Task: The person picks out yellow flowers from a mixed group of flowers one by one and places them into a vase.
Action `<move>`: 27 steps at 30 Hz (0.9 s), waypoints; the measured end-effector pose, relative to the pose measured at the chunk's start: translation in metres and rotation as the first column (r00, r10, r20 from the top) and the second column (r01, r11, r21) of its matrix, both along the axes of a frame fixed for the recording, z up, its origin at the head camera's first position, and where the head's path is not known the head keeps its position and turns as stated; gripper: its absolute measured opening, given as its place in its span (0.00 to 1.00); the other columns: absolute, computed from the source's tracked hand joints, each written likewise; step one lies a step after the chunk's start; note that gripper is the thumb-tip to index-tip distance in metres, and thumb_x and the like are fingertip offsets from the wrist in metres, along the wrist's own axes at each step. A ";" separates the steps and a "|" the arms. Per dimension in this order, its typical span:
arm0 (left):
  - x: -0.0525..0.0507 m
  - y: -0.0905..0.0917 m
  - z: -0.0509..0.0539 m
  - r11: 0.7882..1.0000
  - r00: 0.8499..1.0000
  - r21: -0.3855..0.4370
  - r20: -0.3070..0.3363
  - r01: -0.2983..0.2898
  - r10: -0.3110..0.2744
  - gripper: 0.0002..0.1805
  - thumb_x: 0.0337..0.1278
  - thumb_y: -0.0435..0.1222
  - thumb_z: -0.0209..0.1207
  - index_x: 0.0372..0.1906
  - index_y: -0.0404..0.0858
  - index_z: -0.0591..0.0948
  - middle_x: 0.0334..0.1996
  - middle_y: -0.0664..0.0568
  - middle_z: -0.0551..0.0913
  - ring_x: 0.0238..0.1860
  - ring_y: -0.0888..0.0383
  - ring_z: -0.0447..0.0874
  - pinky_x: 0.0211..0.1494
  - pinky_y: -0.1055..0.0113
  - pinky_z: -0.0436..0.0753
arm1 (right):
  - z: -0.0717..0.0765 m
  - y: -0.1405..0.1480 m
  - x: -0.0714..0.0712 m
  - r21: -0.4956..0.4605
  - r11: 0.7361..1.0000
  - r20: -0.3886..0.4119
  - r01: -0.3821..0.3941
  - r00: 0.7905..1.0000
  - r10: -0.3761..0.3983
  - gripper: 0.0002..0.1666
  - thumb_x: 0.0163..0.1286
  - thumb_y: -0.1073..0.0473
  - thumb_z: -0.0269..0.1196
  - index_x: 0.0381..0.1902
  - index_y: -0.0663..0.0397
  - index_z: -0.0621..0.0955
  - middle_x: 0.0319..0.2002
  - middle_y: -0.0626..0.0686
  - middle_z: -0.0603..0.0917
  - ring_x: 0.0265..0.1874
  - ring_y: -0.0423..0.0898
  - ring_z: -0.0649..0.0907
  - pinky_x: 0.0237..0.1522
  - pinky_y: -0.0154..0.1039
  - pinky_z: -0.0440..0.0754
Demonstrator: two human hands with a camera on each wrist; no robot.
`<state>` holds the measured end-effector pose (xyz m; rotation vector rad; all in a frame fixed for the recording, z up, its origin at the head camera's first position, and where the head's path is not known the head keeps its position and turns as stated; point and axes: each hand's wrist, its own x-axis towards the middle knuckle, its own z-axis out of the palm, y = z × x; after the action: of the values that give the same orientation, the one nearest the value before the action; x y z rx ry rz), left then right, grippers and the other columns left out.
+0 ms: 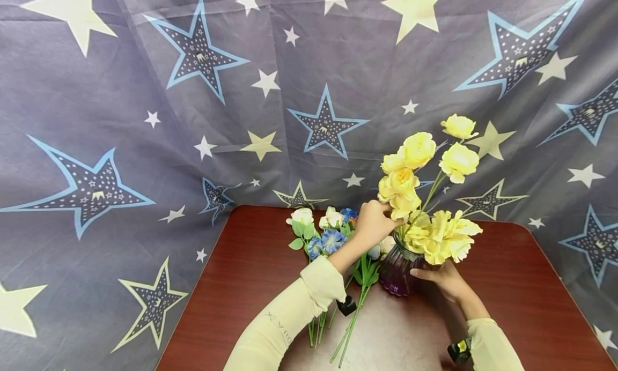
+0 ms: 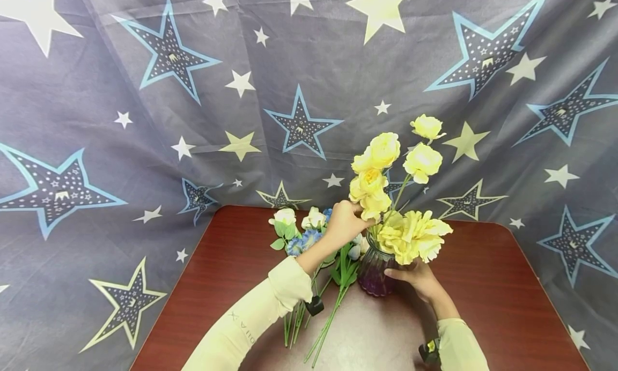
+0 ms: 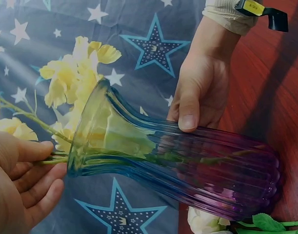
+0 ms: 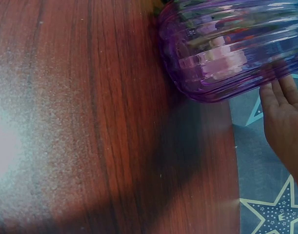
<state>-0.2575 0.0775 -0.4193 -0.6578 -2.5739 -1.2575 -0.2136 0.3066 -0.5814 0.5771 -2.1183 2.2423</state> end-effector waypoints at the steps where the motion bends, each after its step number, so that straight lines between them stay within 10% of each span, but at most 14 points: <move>1: 0.000 0.000 0.000 1.000 1.000 -0.015 -0.008 -0.007 0.007 0.07 0.55 0.38 0.74 0.37 0.40 0.93 0.23 0.51 0.90 0.23 0.65 0.86 0.27 0.82 0.75 | 0.000 0.000 0.000 -0.002 1.000 -0.003 -0.004 1.000 0.004 0.49 0.57 0.83 0.65 0.73 0.49 0.66 0.65 0.37 0.77 0.64 0.29 0.75 0.64 0.23 0.72; 27: 0.002 0.006 0.001 0.997 0.986 -0.033 0.147 -0.075 0.079 0.08 0.50 0.39 0.77 0.32 0.40 0.92 0.22 0.53 0.89 0.18 0.69 0.80 0.23 0.79 0.73 | 0.000 -0.001 0.001 0.009 1.000 0.020 0.009 1.000 -0.009 0.50 0.57 0.82 0.66 0.73 0.45 0.65 0.65 0.34 0.75 0.64 0.27 0.74 0.64 0.22 0.71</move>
<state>-0.2555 0.0831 -0.4182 -0.4807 -2.7116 -1.2946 -0.2122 0.3052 -0.5811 0.5468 -2.1367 2.2441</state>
